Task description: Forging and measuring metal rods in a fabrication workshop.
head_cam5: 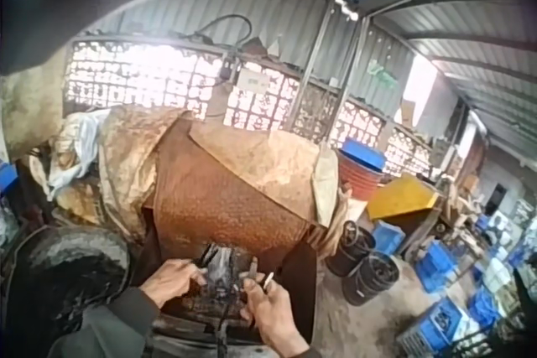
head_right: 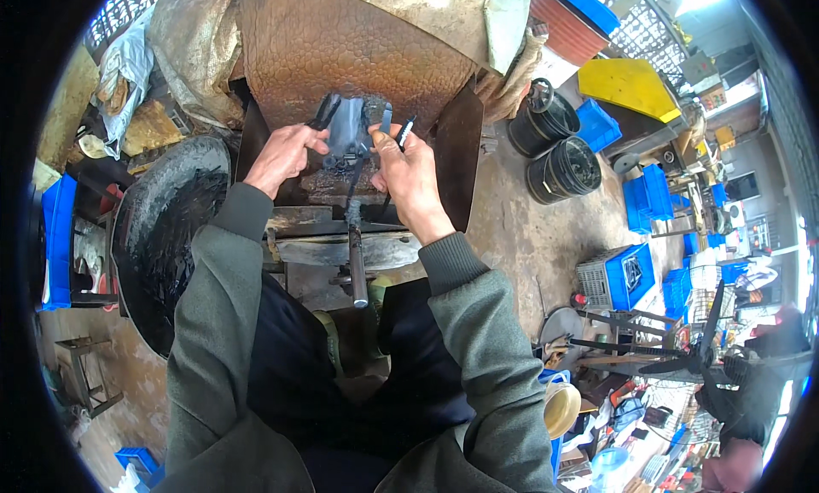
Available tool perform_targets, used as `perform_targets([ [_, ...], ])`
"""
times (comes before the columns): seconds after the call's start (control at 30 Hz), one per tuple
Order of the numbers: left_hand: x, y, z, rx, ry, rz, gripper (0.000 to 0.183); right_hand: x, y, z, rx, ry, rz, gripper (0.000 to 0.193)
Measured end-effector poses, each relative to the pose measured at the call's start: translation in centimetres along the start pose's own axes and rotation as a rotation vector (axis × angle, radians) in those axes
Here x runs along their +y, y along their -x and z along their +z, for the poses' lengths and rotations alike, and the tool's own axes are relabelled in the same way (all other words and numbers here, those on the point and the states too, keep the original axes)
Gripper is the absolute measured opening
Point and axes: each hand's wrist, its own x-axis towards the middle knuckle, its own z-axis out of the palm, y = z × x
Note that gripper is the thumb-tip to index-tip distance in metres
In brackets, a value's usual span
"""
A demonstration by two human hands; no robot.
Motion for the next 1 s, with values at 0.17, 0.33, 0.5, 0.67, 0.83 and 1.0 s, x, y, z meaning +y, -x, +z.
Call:
perform_targets([
  [0.17,-3.9,-2.7,-2.4,-0.009,-0.241,0.001,0.024,0.0,0.2,-0.4,-0.011,-0.029,0.015,0.019],
  [0.33,-5.0,-3.2,-2.8,-0.175,-0.589,0.234,0.023,-0.3,0.1,-1.7,-0.022,-0.066,-0.027,0.023],
  [0.5,-4.7,-3.2,-2.6,-0.27,-0.651,0.328,0.028,-0.6,-0.2,-2.2,-0.025,-0.103,-0.002,0.027],
  [0.67,-4.5,-3.3,-2.3,-0.24,-0.668,0.41,0.029,-1.2,-0.2,-1.7,-0.005,-0.154,0.063,0.028],
  [0.83,-4.4,-2.9,-3.2,-0.25,-0.664,0.373,0.029,-1.4,-0.2,-2.1,0.019,-0.249,0.095,0.028],
  [1.0,-2.5,-1.3,-1.1,-0.143,-0.866,0.371,0.029,-1.5,0.1,-2.5,0.034,-0.361,0.121,0.028],
])
